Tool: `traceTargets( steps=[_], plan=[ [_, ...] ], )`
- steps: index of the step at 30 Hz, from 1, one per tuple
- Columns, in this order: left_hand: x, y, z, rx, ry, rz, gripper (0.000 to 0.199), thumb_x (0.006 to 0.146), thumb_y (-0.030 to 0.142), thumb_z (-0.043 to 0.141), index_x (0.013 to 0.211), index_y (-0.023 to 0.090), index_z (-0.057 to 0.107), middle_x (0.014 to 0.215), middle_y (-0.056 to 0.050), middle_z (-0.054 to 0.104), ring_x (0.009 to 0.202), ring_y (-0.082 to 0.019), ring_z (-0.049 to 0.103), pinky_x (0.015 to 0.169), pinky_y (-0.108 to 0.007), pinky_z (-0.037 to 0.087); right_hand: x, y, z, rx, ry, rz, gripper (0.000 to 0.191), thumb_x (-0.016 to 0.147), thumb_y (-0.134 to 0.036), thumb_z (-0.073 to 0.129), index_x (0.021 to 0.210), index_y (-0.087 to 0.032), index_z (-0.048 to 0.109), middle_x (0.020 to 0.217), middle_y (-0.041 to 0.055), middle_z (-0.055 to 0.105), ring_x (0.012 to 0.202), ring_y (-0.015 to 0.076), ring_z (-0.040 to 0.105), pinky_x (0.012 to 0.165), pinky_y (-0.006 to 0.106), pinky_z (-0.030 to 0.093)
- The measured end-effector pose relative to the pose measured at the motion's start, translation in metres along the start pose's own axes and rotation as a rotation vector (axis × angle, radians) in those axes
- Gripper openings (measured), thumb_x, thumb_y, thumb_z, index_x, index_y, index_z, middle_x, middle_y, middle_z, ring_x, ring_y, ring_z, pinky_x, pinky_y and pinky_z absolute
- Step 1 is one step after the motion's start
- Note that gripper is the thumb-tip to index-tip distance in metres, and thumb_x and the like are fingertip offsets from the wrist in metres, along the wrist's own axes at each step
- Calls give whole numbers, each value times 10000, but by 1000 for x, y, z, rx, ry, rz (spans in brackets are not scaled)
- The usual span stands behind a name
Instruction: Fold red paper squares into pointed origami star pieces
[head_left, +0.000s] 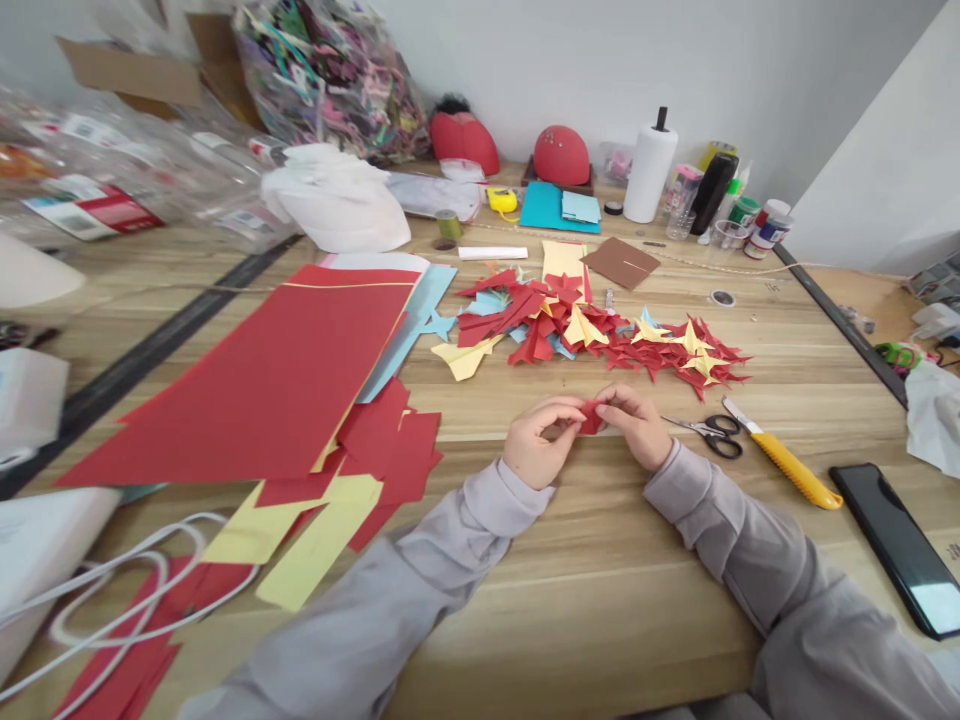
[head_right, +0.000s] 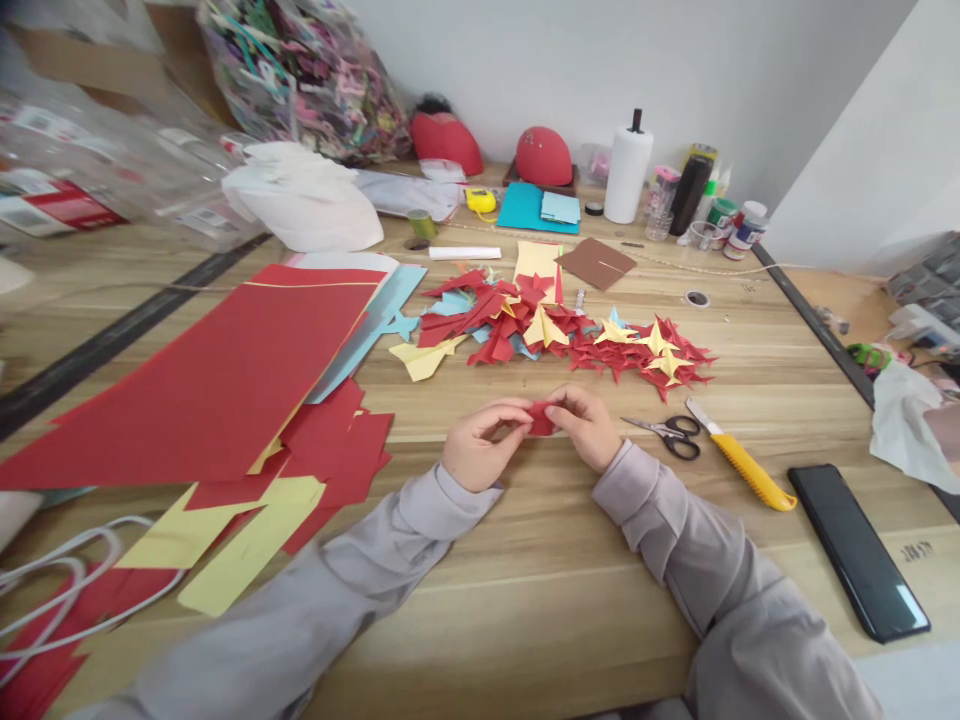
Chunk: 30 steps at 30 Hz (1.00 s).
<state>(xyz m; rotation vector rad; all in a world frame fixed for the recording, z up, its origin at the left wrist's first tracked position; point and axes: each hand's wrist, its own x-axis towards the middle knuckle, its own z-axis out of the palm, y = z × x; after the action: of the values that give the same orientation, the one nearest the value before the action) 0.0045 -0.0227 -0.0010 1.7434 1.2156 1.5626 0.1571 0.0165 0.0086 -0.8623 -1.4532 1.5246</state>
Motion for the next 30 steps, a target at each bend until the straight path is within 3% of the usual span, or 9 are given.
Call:
traceTargets(
  steps=[4, 9, 13, 25, 30],
  plan=[
    [2, 3, -1, -1, -13, 117, 159, 742, 60, 553, 699, 176, 653, 833, -69, 706, 799, -162, 641, 756, -311, 513, 0, 2, -2, 13, -14, -7, 51, 693, -190, 586, 741, -184, 573, 664, -20, 622, 629, 125, 584, 640, 277, 451],
    [2, 1, -1, -35, 24, 148, 182, 744, 41, 551, 674, 175, 651, 790, -63, 708, 766, -158, 640, 723, -319, 516, 2, 4, -4, -12, 34, -84, 150, 621, -102, 554, 727, -187, 617, 721, -16, 615, 720, 132, 557, 703, 274, 430],
    [3, 0, -1, -46, 42, 163, 197, 723, 11, 559, 653, 172, 647, 768, -57, 705, 756, -152, 634, 712, -310, 515, 1, 3, -3, -21, 4, -121, 124, 641, -104, 546, 686, -188, 625, 767, 4, 614, 778, 149, 562, 726, 287, 434],
    [3, -4, -1, -144, 124, 37, 170, 708, 45, 581, 620, 173, 649, 747, -52, 697, 734, -163, 646, 711, -317, 524, 0, 10, 0, -258, 87, -106, 108, 700, -191, 572, 807, -187, 559, 817, 27, 586, 762, 157, 565, 640, 284, 477],
    [4, -1, -1, -194, 148, -60, 141, 695, 72, 598, 601, 166, 647, 735, -57, 689, 717, -160, 649, 689, -300, 531, -2, 9, 0, -323, 38, -185, 67, 717, -188, 558, 769, -193, 517, 873, 41, 584, 826, 165, 572, 634, 273, 484]
  ],
)
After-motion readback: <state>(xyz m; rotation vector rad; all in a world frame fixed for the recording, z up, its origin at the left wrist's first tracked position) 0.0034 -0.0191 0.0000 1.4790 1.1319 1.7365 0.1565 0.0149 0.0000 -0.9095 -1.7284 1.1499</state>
